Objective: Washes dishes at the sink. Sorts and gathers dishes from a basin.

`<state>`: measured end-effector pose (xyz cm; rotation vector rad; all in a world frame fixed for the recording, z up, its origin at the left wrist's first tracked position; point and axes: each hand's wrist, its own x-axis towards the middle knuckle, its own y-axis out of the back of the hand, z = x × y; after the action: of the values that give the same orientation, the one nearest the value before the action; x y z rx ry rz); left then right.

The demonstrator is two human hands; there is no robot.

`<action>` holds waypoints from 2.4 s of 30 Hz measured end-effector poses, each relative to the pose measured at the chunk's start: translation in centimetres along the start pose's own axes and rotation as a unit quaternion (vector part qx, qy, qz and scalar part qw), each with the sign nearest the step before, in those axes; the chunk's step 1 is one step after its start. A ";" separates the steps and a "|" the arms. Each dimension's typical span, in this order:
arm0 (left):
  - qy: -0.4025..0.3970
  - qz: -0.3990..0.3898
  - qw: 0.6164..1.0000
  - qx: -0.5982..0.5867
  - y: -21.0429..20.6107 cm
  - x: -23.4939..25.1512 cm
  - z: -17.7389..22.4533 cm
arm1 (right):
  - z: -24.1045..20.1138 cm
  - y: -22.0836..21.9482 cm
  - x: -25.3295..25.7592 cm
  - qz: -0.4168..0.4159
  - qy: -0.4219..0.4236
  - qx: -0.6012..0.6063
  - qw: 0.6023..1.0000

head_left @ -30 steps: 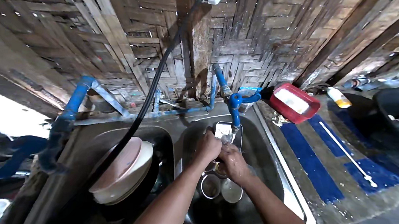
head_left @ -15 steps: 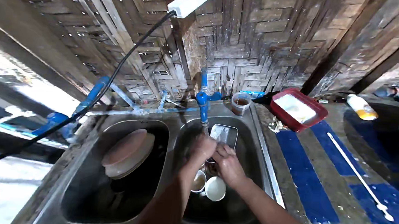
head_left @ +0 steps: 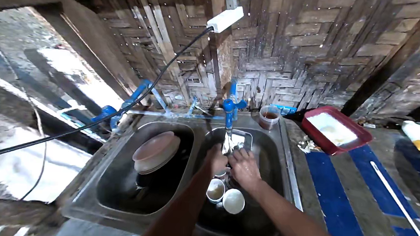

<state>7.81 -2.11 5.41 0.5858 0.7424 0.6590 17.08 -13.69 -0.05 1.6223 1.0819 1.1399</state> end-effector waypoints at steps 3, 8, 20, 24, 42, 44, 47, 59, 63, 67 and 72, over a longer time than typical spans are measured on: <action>-0.034 -0.034 0.996 0.075 1.6 0.4 -0.5 | -0.3 -0.7 -0.8 -0.062 0.039 -0.013 0.997; -0.056 -0.002 0.988 0.143 1.6 0.5 1.4 | -0.2 -2.2 -0.1 -0.046 0.009 -0.021 0.999; -0.118 -0.034 0.992 -0.034 -1.3 4.9 -1.1 | -1.3 0.5 0.9 -0.133 -0.174 -0.024 0.975; -0.075 -0.133 0.940 -0.304 -4.4 4.1 -1.4 | -2.1 2.2 0.5 -0.104 -0.290 0.071 0.949; -0.054 -0.072 0.935 -0.343 -4.4 0.4 -0.6 | 0.1 1.2 -1.2 -0.041 -0.167 0.310 0.935; -0.087 -0.048 0.936 -0.336 -4.7 -0.1 -1.3 | 0.1 0.6 -1.2 -0.026 -0.147 0.337 0.929; -0.098 -0.017 0.941 -0.324 -4.9 -0.3 -1.9 | -0.5 0.7 -1.1 -0.025 -0.161 0.355 0.921; -0.048 0.023 0.959 -0.279 -3.5 0.7 -4.3 | -0.9 4.8 -5.6 0.179 -0.214 0.229 0.932; -0.062 0.016 0.949 -0.308 -4.5 0.5 -3.8 | 1.0 4.8 -5.7 0.074 -0.361 0.405 0.837; -0.064 0.021 0.949 -0.308 -5.8 1.7 -2.8 | 2.0 2.7 -4.9 0.077 -0.394 0.567 0.719; -0.023 0.058 0.980 -0.190 -7.2 3.1 -2.4 | 1.1 2.2 -4.2 0.101 -0.382 0.391 0.831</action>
<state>10.07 -3.97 -2.31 0.2926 0.5231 0.8680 17.63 -18.44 0.92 2.5559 0.8558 0.0137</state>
